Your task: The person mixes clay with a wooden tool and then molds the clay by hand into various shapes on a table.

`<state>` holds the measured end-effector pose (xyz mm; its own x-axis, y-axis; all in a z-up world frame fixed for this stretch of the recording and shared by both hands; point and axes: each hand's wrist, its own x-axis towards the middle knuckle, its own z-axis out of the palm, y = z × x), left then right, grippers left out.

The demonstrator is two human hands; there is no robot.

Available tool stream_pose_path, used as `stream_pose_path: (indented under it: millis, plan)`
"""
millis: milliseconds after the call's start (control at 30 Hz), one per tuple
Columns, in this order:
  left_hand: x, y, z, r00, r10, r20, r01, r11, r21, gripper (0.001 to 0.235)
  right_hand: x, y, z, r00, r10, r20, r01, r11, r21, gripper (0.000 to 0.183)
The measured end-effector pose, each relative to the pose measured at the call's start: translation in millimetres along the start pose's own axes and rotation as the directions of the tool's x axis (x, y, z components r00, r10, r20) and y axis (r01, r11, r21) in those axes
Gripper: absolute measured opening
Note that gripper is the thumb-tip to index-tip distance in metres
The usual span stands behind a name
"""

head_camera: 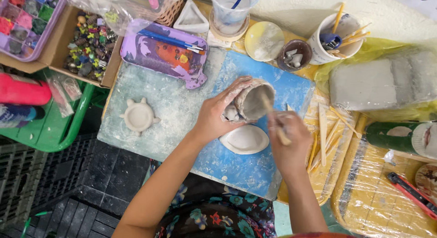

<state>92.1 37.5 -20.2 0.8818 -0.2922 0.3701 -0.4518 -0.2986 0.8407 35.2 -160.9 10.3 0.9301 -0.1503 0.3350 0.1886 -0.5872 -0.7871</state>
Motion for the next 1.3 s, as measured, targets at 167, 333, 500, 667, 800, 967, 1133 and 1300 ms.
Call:
stream_pose_path:
  millis: [167,333,500,667,800,967,1133,1300]
  plan:
    - [2.0,-5.5,1.3,0.999,-0.026,-0.047,0.024,0.999,-0.042,0.091,10.2,10.5,-11.9,0.964,-0.014,0.266,-0.07,0.949,0.307,0.008]
    - [4.2,-7.9,0.5,0.992,-0.124,0.001,0.123,0.987,-0.102,0.091,11.2,10.9,-4.0,0.99,-0.069,0.123,0.064,0.997,0.047,0.012]
    - [7.7,-7.5,-6.2,0.988,-0.121,0.097,0.143,0.954,-0.265,0.088,11.2,17.2,-3.7,0.965,0.04,0.259,-0.093,0.976,0.194,0.008]
    - [15.0,-10.9,-11.0,0.961,-0.216,0.172,0.255,0.933,-0.255,0.089,2.6,17.4,7.1,0.975,-0.1,0.198,0.067,0.984,0.167,0.015]
    - [17.3,-11.8,-15.8,0.938,-0.239,0.252,0.302,0.919,-0.252,0.089,10.8,29.6,2.6,0.97,0.063,0.234,-0.147,0.922,0.359,0.009]
    - [22.6,-14.8,-17.7,0.934,-0.233,0.269,0.313,0.898,-0.31,0.088,4.0,15.3,13.5,0.973,-0.146,0.181,0.106,0.971,0.215,0.013]
    - [22.5,-12.1,-20.7,0.904,-0.278,0.326,0.379,0.874,-0.305,0.09,24.5,18.3,-4.4,0.971,0.068,0.231,-0.098,0.988,0.121,0.006]
    - [26.7,-13.7,-22.9,0.906,-0.23,0.355,0.337,0.9,-0.278,0.089,44.2,-6.0,-3.4,0.982,0.178,0.07,-0.177,0.984,-0.023,0.015]
